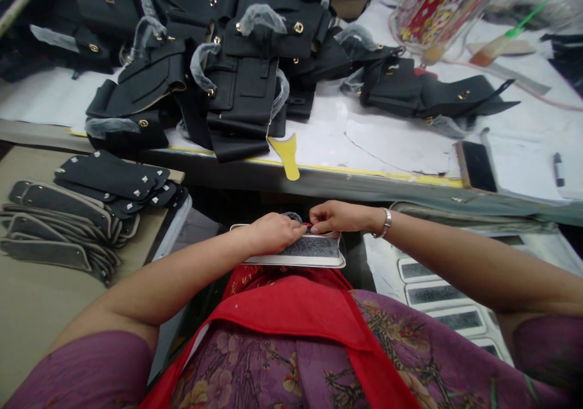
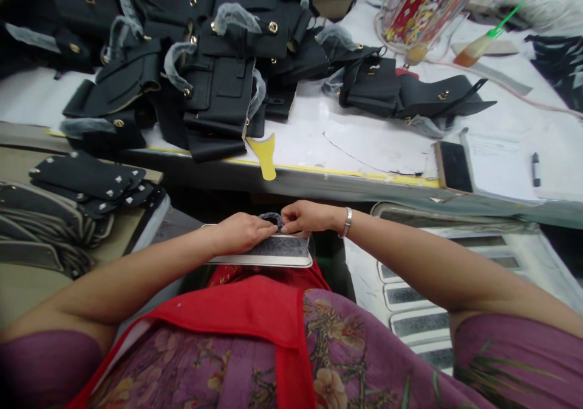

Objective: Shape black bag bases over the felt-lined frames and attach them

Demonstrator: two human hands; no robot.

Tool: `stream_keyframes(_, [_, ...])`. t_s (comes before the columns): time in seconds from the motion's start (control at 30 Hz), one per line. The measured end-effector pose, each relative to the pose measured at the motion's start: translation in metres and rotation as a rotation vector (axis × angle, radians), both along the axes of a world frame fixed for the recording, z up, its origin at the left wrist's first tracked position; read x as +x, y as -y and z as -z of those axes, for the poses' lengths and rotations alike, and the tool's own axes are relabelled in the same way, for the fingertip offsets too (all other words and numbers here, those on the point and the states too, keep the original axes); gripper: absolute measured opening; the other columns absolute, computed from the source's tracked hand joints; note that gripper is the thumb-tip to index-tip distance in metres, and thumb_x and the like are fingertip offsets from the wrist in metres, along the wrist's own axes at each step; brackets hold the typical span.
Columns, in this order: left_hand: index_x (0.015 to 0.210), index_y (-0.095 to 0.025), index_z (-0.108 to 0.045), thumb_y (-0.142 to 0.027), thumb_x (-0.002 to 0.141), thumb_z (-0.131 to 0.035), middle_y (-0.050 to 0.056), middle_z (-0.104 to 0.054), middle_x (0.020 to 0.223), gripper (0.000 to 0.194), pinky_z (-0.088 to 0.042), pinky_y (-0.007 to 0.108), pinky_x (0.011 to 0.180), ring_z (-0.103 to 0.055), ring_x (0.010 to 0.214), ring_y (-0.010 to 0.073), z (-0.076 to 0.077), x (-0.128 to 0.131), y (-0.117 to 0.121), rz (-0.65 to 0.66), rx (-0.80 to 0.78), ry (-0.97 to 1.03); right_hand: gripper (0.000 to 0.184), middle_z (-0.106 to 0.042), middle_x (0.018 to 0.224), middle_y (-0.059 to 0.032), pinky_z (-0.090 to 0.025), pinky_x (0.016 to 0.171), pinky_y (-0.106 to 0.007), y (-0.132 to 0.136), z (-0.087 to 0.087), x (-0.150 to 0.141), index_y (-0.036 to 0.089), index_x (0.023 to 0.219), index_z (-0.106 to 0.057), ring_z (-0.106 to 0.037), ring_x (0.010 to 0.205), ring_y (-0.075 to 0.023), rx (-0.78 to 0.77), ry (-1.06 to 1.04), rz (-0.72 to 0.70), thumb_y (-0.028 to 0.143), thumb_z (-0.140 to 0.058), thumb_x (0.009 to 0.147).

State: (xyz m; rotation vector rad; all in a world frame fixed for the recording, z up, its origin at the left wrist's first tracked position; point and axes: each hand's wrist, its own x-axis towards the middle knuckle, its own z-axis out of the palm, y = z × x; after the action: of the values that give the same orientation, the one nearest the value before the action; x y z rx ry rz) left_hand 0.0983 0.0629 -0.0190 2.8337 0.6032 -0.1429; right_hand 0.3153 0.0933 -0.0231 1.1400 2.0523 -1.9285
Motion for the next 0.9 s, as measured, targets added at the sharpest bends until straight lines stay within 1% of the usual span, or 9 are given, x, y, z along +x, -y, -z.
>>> stream_keyframes(0.1, [0.116,-0.016,-0.054,-0.017,0.089,-0.041,0.011,-0.066,0.103,0.030,-0.050,0.027,0.071,-0.064,0.091,0.0192,0.001,-0.008,-0.001,0.022,-0.022,0.017,0.030,-0.038,0.062,0.0060,-0.029,0.050,-0.020,-0.003,0.005,-0.006,0.017,0.072,-0.045,-0.034,0.055,-0.0068,0.055,-0.031,-0.050,0.043,-0.059,0.078])
stream_keyframes(0.2, [0.122,-0.016,-0.050,-0.017,0.089,-0.040,0.011,-0.064,0.110,0.034,-0.050,0.028,0.075,-0.063,0.096,0.0191,0.002,-0.021,-0.005,0.060,-0.044,0.010,0.030,-0.038,0.063,0.0057,-0.027,0.050,-0.020,-0.004,0.007,-0.013,0.017,0.073,-0.046,-0.033,0.056,-0.0073,0.106,-0.042,-0.078,0.044,-0.056,0.080])
stream_keyframes(0.37, [0.125,-0.017,-0.049,-0.019,0.092,-0.038,0.010,-0.061,0.120,0.035,-0.049,0.026,0.083,-0.060,0.106,0.0188,0.005,-0.049,-0.009,0.091,-0.066,0.008,0.028,-0.039,0.063,0.0049,-0.026,0.053,-0.022,-0.007,0.004,-0.031,0.016,0.071,-0.047,-0.033,0.059,-0.0082,0.184,-0.038,-0.127,0.042,-0.055,0.081])
stream_keyframes(0.47, [0.123,-0.017,-0.051,-0.019,0.091,-0.040,0.010,-0.061,0.121,0.034,-0.050,0.026,0.082,-0.060,0.105,0.0186,0.006,-0.065,-0.009,0.083,-0.056,0.022,0.028,-0.039,0.063,0.0049,-0.027,0.055,-0.022,-0.010,0.002,-0.043,0.017,0.070,-0.046,-0.032,0.059,-0.0086,0.196,-0.051,-0.146,0.042,-0.055,0.081])
stream_keyframes(0.57, [0.122,-0.015,-0.052,-0.018,0.090,-0.040,0.011,-0.061,0.121,0.034,-0.052,0.028,0.082,-0.061,0.104,0.0197,0.007,-0.081,-0.008,0.079,-0.037,0.054,0.028,-0.038,0.062,0.0051,-0.027,0.056,-0.023,-0.012,-0.002,-0.058,0.017,0.069,-0.044,-0.033,0.060,-0.0089,0.191,-0.039,-0.162,0.040,-0.055,0.080])
stream_keyframes(0.67, [0.122,-0.013,-0.052,-0.017,0.090,-0.039,0.013,-0.060,0.122,0.035,-0.052,0.030,0.084,-0.060,0.107,0.0208,0.008,-0.100,-0.007,0.067,-0.041,0.076,0.025,-0.040,0.062,0.0049,-0.028,0.057,-0.023,-0.014,-0.006,-0.077,0.017,0.068,-0.044,-0.033,0.060,-0.0092,0.198,-0.031,-0.176,0.037,-0.055,0.080])
stream_keyframes(0.8, [0.123,-0.014,-0.052,-0.016,0.089,-0.039,0.013,-0.060,0.122,0.036,-0.051,0.030,0.087,-0.058,0.110,0.0202,0.009,-0.121,-0.004,0.015,-0.052,0.065,0.022,-0.042,0.062,0.0046,-0.028,0.056,-0.023,-0.018,-0.001,-0.107,0.017,0.069,-0.047,-0.035,0.061,-0.0095,0.221,-0.057,-0.209,0.034,-0.055,0.078])
stream_keyframes(0.9, [0.124,-0.013,-0.052,-0.015,0.088,-0.041,0.014,-0.059,0.123,0.038,-0.051,0.032,0.088,-0.059,0.109,0.0213,0.008,-0.126,0.000,-0.007,-0.045,0.052,0.024,-0.043,0.063,0.0043,-0.027,0.055,-0.023,-0.019,0.003,-0.124,0.017,0.069,-0.048,-0.036,0.060,-0.0095,0.251,-0.080,-0.224,0.038,-0.055,0.079])
